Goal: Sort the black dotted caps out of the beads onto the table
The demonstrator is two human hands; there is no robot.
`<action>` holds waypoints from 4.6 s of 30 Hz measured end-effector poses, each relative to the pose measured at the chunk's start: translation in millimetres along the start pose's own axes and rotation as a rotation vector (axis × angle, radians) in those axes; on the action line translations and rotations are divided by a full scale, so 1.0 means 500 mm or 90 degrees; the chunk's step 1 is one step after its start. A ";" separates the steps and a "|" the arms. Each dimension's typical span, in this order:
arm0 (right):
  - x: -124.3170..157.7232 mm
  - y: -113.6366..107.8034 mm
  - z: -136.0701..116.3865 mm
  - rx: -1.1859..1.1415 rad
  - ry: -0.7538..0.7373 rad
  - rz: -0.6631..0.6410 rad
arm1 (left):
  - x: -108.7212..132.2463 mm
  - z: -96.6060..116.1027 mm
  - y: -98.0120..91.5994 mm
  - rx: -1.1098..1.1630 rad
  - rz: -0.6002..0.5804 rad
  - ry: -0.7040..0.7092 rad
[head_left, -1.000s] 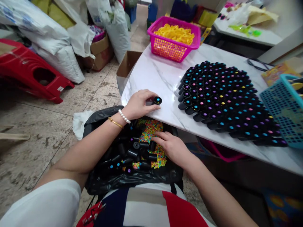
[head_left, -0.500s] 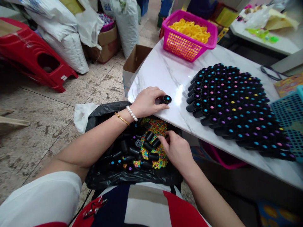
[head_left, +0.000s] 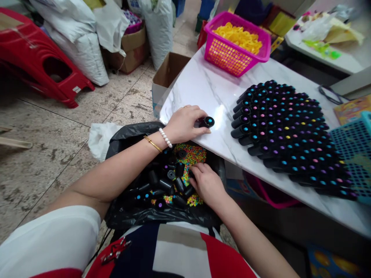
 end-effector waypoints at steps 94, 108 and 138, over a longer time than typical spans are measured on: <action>-0.067 -0.133 0.107 -0.412 0.367 0.466 | 0.004 0.016 -0.012 0.018 0.001 0.013; 0.081 -0.017 -0.030 -0.144 0.118 -0.036 | 0.004 0.006 -0.015 0.070 0.000 0.010; -0.023 -0.024 -0.016 -0.026 -0.008 0.038 | 0.006 0.010 -0.009 0.000 -0.007 0.017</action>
Point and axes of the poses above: each hand's wrist, its own x-axis away from the middle knuckle, its own y-axis out of the palm, z = x × y, the point moved 2 cm from there along -x, towards the middle knuckle, and after that the axes turned 12 degrees about x, right-handed, at the moved point
